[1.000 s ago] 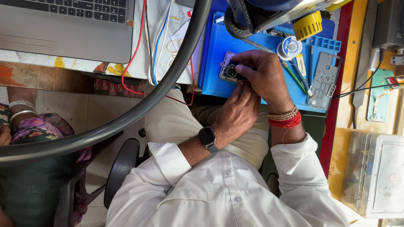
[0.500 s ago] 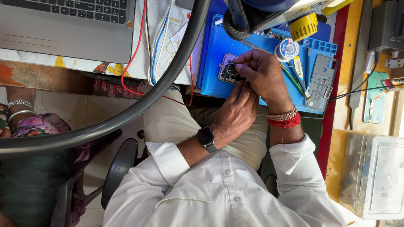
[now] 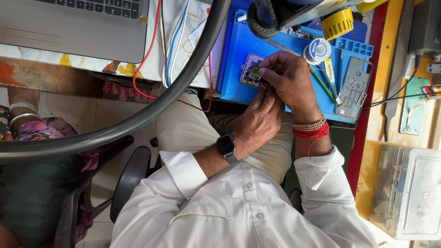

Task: The person repairs a smartphone at a workbench. They press and reseat the battery and internal components of the opened phone, manipulate small parts with their fingers, close the phone by pressing the back cover on, hold and turn the assembled phone, then place it on the mat and continue working on the exposed internals with a screwdriver.

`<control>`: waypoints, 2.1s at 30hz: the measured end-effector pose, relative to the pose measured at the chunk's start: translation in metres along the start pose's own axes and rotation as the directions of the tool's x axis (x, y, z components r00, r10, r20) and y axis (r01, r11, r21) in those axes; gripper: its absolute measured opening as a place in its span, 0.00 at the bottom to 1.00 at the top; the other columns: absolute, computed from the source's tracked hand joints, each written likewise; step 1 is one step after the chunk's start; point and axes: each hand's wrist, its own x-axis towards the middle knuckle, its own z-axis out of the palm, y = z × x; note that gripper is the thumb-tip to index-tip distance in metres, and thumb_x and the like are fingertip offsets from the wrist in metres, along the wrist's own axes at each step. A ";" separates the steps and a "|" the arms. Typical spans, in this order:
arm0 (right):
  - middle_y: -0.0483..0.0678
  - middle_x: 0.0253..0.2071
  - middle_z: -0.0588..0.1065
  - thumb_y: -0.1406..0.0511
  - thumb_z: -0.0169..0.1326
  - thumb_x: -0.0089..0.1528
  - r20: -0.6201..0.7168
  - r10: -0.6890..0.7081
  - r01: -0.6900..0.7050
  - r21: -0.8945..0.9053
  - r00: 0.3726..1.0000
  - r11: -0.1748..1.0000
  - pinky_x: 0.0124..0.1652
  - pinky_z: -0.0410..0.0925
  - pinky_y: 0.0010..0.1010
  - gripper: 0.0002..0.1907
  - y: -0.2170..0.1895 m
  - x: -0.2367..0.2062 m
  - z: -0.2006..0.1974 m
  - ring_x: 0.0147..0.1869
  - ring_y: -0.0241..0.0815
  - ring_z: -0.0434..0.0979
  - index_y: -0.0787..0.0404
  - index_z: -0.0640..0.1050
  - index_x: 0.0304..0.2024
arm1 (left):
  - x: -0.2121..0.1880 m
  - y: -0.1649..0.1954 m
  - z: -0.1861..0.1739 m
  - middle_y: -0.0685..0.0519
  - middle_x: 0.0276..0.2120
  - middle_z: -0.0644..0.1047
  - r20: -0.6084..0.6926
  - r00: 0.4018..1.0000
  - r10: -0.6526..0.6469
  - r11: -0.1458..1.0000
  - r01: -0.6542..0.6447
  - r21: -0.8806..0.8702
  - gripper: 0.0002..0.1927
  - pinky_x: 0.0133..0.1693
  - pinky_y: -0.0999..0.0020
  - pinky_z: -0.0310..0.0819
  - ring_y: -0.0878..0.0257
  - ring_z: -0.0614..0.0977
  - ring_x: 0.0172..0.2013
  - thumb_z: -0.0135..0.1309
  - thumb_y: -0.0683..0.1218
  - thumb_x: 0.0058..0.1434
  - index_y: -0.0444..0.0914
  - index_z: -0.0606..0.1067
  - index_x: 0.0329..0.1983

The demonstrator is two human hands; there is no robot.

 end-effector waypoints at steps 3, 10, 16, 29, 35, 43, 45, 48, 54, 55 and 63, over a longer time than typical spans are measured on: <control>0.45 0.35 0.80 0.74 0.61 0.62 0.009 -0.002 0.002 0.011 1.000 1.000 0.36 0.72 0.19 0.05 0.000 0.000 0.001 0.36 0.27 0.78 0.68 0.80 0.41 | 0.000 -0.001 0.000 0.33 0.56 0.74 0.009 1.000 0.003 1.000 -0.003 0.002 0.27 0.68 0.47 0.61 0.41 0.70 0.63 0.53 0.50 0.61 0.26 0.76 0.57; 0.45 0.36 0.80 0.74 0.61 0.62 -0.018 0.010 -0.010 0.015 1.000 1.000 0.37 0.73 0.19 0.05 -0.001 -0.001 0.002 0.37 0.27 0.78 0.68 0.80 0.41 | -0.001 -0.001 -0.001 0.33 0.56 0.74 0.012 1.000 0.010 1.000 -0.010 0.003 0.28 0.68 0.48 0.61 0.41 0.70 0.63 0.53 0.50 0.60 0.27 0.75 0.58; 0.42 0.37 0.76 0.75 0.56 0.63 -0.014 -0.062 0.062 0.002 0.998 0.998 0.38 0.70 0.17 0.14 -0.002 -0.002 0.003 0.38 0.25 0.74 0.66 0.79 0.52 | 0.001 -0.002 -0.005 0.33 0.57 0.74 0.016 1.000 0.013 1.000 -0.013 0.013 0.29 0.68 0.48 0.61 0.42 0.69 0.63 0.52 0.50 0.60 0.26 0.75 0.59; 0.49 0.34 0.79 0.76 0.59 0.65 -0.106 0.010 0.012 0.205 0.994 0.979 0.35 0.73 0.21 0.04 0.006 -0.004 -0.006 0.33 0.30 0.78 0.68 0.78 0.41 | 0.003 -0.003 -0.010 0.33 0.61 0.72 0.004 1.000 -0.004 0.998 0.004 0.059 0.30 0.68 0.51 0.62 0.44 0.70 0.63 0.50 0.50 0.61 0.24 0.73 0.60; 0.49 0.36 0.79 0.78 0.60 0.60 -0.081 -0.048 0.065 0.225 0.996 0.972 0.36 0.77 0.24 0.11 -0.006 -0.007 -0.002 0.35 0.32 0.81 0.67 0.77 0.44 | 0.003 -0.002 -0.008 0.31 0.60 0.72 0.011 1.000 -0.002 0.998 0.001 0.056 0.30 0.68 0.50 0.62 0.43 0.70 0.63 0.51 0.50 0.61 0.24 0.73 0.61; 0.49 0.38 0.81 0.77 0.56 0.62 -0.044 0.004 0.004 0.174 0.999 0.985 0.38 0.78 0.24 0.09 -0.014 -0.011 0.003 0.38 0.33 0.83 0.68 0.80 0.45 | 0.001 -0.001 -0.003 0.32 0.59 0.72 0.025 1.000 0.000 0.999 -0.001 0.035 0.30 0.69 0.49 0.61 0.43 0.70 0.64 0.51 0.50 0.60 0.26 0.73 0.61; 0.49 0.36 0.80 0.76 0.59 0.63 -0.068 0.003 0.011 0.203 0.998 0.979 0.37 0.77 0.23 0.06 -0.011 -0.009 0.005 0.37 0.32 0.82 0.68 0.79 0.43 | 0.000 0.000 -0.003 0.32 0.59 0.72 0.017 1.000 -0.008 0.999 0.007 0.040 0.30 0.69 0.50 0.61 0.43 0.70 0.64 0.51 0.50 0.60 0.26 0.74 0.61; 0.48 0.35 0.80 0.76 0.62 0.63 -0.091 -0.032 0.036 0.044 0.995 0.998 0.36 0.72 0.20 0.05 -0.010 -0.008 0.006 0.36 0.29 0.78 0.69 0.80 0.41 | -0.001 -0.001 -0.003 0.32 0.59 0.73 0.001 1.000 -0.005 0.999 0.005 0.052 0.29 0.69 0.49 0.60 0.43 0.69 0.64 0.51 0.50 0.61 0.27 0.74 0.61; 0.43 0.33 0.80 0.76 0.61 0.60 -0.061 -0.019 0.022 0.055 0.998 0.998 0.33 0.73 0.20 0.07 -0.015 -0.009 0.009 0.33 0.27 0.78 0.67 0.79 0.41 | -0.003 -0.001 -0.002 0.33 0.57 0.74 0.032 0.999 0.009 0.999 -0.010 0.031 0.29 0.69 0.47 0.60 0.42 0.69 0.64 0.53 0.50 0.59 0.27 0.76 0.59; 0.44 0.32 0.79 0.75 0.60 0.61 -0.048 -0.038 0.038 0.000 0.998 0.999 0.33 0.73 0.20 0.07 -0.015 -0.009 0.010 0.33 0.27 0.77 0.67 0.81 0.43 | -0.004 -0.001 -0.001 0.34 0.57 0.74 0.027 1.000 0.010 1.000 -0.011 0.024 0.28 0.69 0.47 0.60 0.42 0.69 0.63 0.53 0.51 0.59 0.28 0.77 0.58; 0.47 0.34 0.81 0.73 0.61 0.62 -0.028 -0.029 0.022 -0.226 0.999 0.974 0.35 0.73 0.20 0.06 -0.015 -0.006 0.018 0.35 0.28 0.78 0.67 0.83 0.42 | -0.006 0.002 0.012 0.43 0.55 0.77 -0.001 1.000 0.000 0.999 0.000 -0.040 0.20 0.70 0.46 0.59 0.46 0.69 0.63 0.55 0.50 0.58 0.35 0.81 0.51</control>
